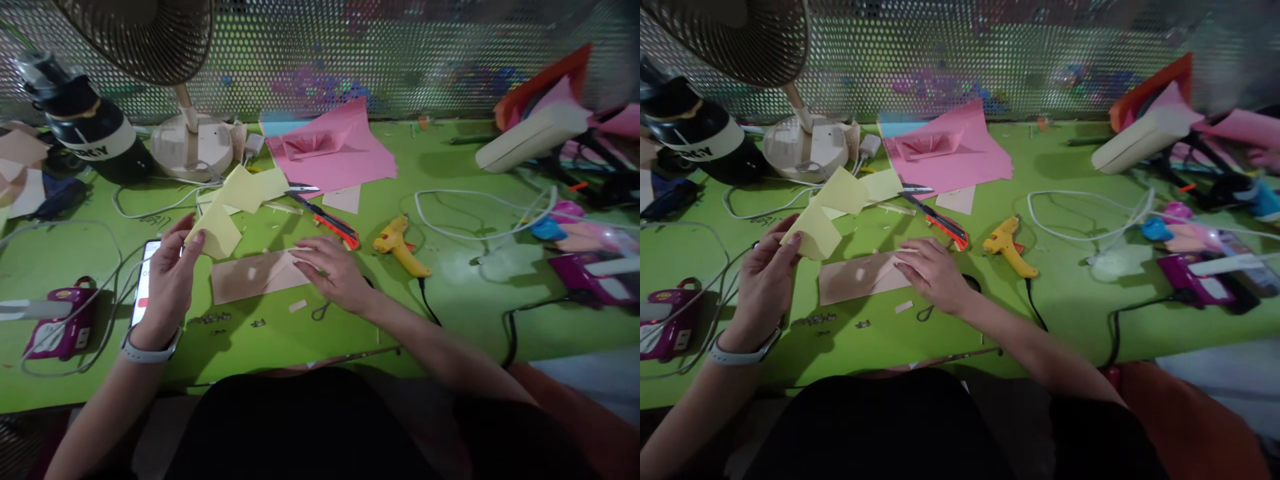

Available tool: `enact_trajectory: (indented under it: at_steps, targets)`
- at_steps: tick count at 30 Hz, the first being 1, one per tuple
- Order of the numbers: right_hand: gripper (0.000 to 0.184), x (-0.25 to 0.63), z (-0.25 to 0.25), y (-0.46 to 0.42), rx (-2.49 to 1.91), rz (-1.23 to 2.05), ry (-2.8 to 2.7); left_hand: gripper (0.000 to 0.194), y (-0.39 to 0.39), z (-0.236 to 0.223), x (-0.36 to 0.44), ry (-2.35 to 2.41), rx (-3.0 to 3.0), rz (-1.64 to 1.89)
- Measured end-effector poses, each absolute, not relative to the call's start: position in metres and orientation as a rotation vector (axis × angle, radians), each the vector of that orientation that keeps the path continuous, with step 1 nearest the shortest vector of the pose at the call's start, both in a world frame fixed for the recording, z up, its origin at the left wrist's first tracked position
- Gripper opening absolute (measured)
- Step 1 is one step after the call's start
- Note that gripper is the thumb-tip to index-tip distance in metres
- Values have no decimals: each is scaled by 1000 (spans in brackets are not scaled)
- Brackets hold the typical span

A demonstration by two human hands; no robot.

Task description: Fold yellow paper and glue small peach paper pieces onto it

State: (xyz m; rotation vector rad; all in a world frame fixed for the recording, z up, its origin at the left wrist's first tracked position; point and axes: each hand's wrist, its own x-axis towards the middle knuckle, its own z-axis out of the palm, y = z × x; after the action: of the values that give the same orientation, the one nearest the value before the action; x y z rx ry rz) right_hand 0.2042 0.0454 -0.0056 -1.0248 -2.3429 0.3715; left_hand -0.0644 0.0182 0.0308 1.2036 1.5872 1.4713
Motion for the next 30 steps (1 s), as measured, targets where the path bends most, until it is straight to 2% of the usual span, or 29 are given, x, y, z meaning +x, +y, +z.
enact_trajectory:
  at_steps: [4, 11, 14, 19, 25, 30]
  targets:
    - [23, 222, 6, 47, -1050, 392, -2285, 19, 21, 28, -70, 1636, 1313, 1428]
    - [16, 251, 8, 43, -1138, 185, -2241, 27, 32, 11, -78, 1861, 1588, 1238]
    - [15, 234, 4, 49, -1114, 299, -2329, 37, 31, 10, -74, 1923, 1727, 1184]
    - [13, 182, -3, 68, -1146, 527, -2473, 36, 26, 15, -66, 1975, 1807, 1081]
    - [10, 162, -12, 70, -1185, 546, -2523, 46, 19, 17, -63, 1955, 1926, 1034]
    - [8, 163, -15, 67, -1229, 571, -2459, 45, 15, 21, -57, 2006, 2003, 1094]
